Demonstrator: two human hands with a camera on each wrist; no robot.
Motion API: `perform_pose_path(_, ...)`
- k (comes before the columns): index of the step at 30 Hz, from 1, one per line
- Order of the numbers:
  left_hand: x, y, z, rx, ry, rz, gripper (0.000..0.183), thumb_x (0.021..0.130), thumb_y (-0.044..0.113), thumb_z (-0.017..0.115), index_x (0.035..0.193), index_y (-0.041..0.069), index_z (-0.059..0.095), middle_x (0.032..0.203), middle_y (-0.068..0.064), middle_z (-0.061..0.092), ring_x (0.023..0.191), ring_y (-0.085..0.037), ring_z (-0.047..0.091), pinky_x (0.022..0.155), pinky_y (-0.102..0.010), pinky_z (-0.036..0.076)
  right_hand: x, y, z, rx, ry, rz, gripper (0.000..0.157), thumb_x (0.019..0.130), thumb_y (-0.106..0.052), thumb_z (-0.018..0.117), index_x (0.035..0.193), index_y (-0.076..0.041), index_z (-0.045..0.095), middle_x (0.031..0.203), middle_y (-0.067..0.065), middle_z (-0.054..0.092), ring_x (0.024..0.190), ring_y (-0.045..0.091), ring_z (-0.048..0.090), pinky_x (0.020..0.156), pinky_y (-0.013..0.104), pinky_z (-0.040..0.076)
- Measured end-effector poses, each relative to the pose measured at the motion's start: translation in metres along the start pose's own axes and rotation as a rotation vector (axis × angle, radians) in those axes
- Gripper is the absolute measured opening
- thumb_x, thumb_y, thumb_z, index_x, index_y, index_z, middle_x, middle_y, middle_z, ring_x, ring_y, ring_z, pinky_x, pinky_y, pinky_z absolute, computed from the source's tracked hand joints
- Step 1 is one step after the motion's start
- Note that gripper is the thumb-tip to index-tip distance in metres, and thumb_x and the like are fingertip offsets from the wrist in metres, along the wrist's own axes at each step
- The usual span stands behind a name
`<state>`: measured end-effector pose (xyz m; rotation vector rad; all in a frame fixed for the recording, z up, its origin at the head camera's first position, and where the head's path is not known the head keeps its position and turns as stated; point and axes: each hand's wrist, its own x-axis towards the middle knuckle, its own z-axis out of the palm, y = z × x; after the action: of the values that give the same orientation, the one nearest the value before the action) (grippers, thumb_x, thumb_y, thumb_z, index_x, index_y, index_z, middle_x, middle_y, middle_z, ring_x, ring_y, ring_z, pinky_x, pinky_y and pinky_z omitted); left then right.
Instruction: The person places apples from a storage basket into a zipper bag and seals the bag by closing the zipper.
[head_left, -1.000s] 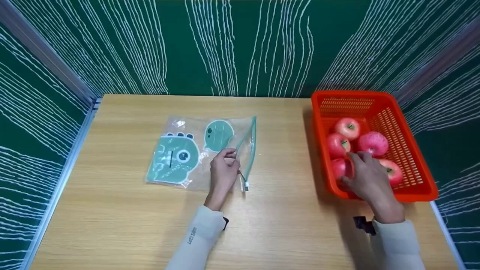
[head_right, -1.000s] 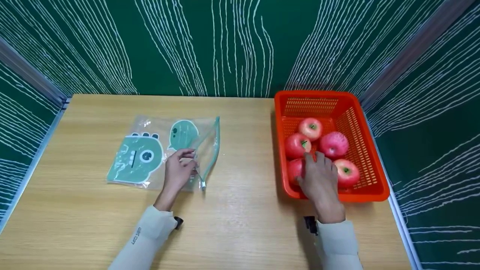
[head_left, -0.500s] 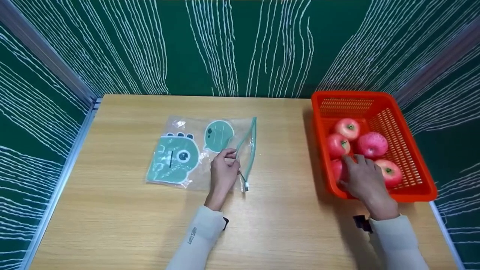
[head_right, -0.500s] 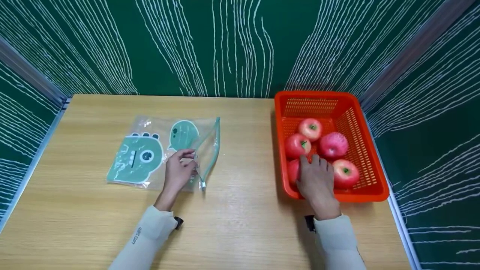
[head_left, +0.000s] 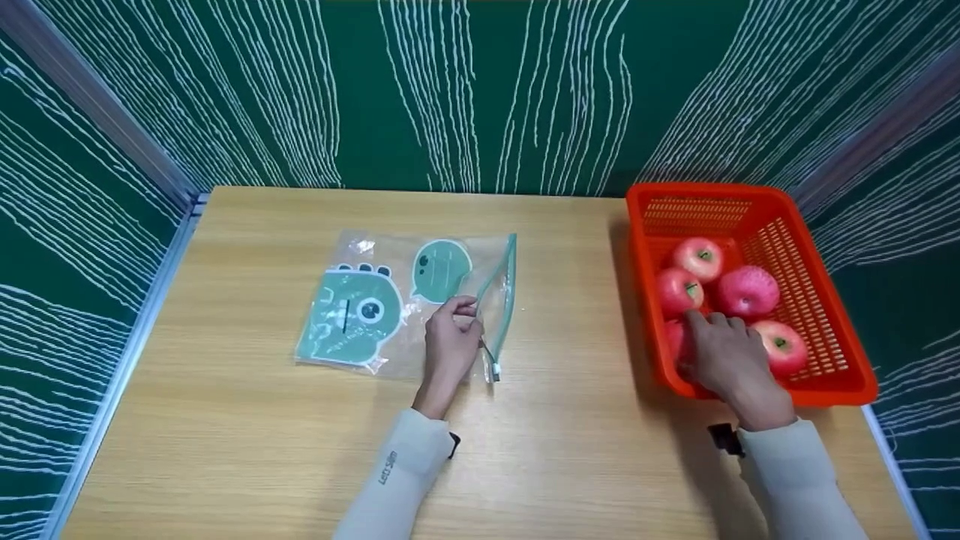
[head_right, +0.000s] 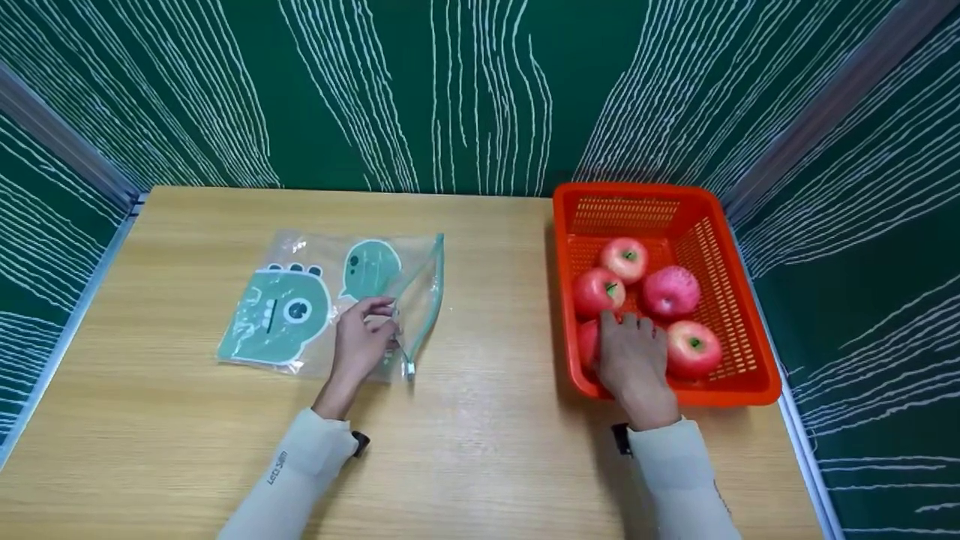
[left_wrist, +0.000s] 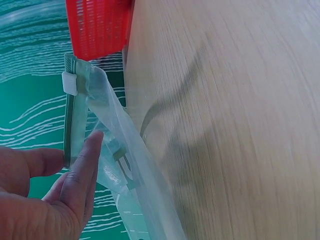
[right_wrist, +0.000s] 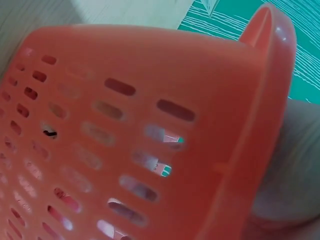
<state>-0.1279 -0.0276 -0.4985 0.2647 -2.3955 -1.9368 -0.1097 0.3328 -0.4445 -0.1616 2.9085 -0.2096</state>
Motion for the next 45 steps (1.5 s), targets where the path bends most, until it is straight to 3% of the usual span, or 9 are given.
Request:
perform_pose_path(4, 0.000, 0.000, 0.000, 0.007, 0.005, 0.005, 0.030, 0.091, -0.009, 0.065, 0.121, -0.004, 0.070, 0.106, -0.015, 0.071, 0.071, -0.013, 0.068, 0.060, -0.025, 0.061, 0.002, 0.000, -0.001, 0.004, -0.028, 0.011, 0.078, 0.077, -0.013, 0.087, 0.138, 0.008, 0.045, 0.117, 0.038, 0.054, 0.107, 0.059, 0.045, 0.096, 0.078, 0.043)
perform_pose_path(14, 0.000, -0.001, 0.000, -0.011, 0.007, 0.020, 0.032, 0.089, -0.011, 0.063, 0.120, -0.006, 0.070, 0.107, -0.019, 0.071, 0.071, -0.019, 0.071, 0.059, -0.025, 0.061, 0.005, 0.000, -0.001, 0.017, -0.073, 0.042, 0.077, 0.077, -0.012, 0.088, 0.137, 0.008, 0.043, 0.114, 0.035, 0.053, 0.105, 0.056, 0.045, 0.094, 0.075, 0.044)
perform_pose_path(16, 0.000, -0.001, 0.000, -0.002, 0.002, 0.015, 0.031, 0.091, -0.010, 0.064, 0.121, -0.005, 0.070, 0.107, -0.018, 0.072, 0.073, -0.018, 0.071, 0.060, -0.025, 0.061, 0.004, 0.001, 0.000, 0.025, -0.062, 0.044, 0.075, 0.077, -0.014, 0.088, 0.135, 0.008, 0.045, 0.112, 0.035, 0.054, 0.104, 0.056, 0.045, 0.091, 0.075, 0.045)
perform_pose_path(21, 0.000, -0.002, 0.000, -0.018, -0.009, 0.028, 0.033, 0.090, -0.012, 0.062, 0.121, -0.007, 0.069, 0.109, -0.023, 0.070, 0.075, -0.034, 0.075, 0.058, -0.024, 0.061, 0.001, 0.002, 0.003, -0.004, 0.022, -0.001, 0.070, 0.074, -0.015, 0.090, 0.127, 0.008, 0.049, 0.104, 0.033, 0.057, 0.097, 0.055, 0.050, 0.082, 0.072, 0.051)
perform_pose_path(23, 0.000, -0.002, 0.000, -0.033, -0.008, 0.037, 0.034, 0.089, -0.013, 0.061, 0.121, -0.008, 0.069, 0.110, -0.026, 0.070, 0.076, -0.041, 0.075, 0.056, -0.023, 0.061, 0.000, 0.002, 0.003, -0.003, 0.040, -0.009, 0.070, 0.073, -0.016, 0.090, 0.126, 0.008, 0.050, 0.102, 0.033, 0.058, 0.096, 0.055, 0.051, 0.081, 0.071, 0.051)
perform_pose_path(27, 0.000, -0.001, 0.000, -0.039, -0.003, 0.037, 0.031, 0.091, -0.013, 0.062, 0.121, -0.008, 0.069, 0.109, -0.025, 0.070, 0.078, -0.043, 0.074, 0.056, -0.024, 0.061, -0.002, 0.003, -0.001, 0.031, 0.031, 0.009, 0.077, 0.072, -0.018, 0.093, 0.131, 0.009, 0.050, 0.107, 0.034, 0.059, 0.100, 0.055, 0.049, 0.085, 0.073, 0.049)
perform_pose_path(34, 0.001, -0.002, 0.000, -0.038, 0.006, 0.026, 0.031, 0.091, -0.013, 0.063, 0.121, -0.007, 0.069, 0.107, -0.021, 0.071, 0.078, -0.039, 0.074, 0.058, -0.025, 0.062, -0.008, 0.002, -0.010, 0.063, 0.069, 0.029, 0.093, 0.067, -0.016, 0.095, 0.141, 0.008, 0.046, 0.120, 0.038, 0.056, 0.108, 0.059, 0.046, 0.091, 0.082, 0.043)
perform_pose_path(45, 0.000, -0.004, 0.000, -0.046, 0.004, 0.030, 0.030, 0.091, -0.012, 0.063, 0.120, -0.007, 0.069, 0.108, -0.023, 0.071, 0.074, -0.033, 0.074, 0.057, -0.025, 0.061, -0.018, -0.002, -0.020, 0.049, 0.198, -0.029, 0.097, 0.066, -0.012, 0.098, 0.146, 0.003, 0.047, 0.136, 0.037, 0.053, 0.124, 0.061, 0.041, 0.105, 0.086, 0.032)
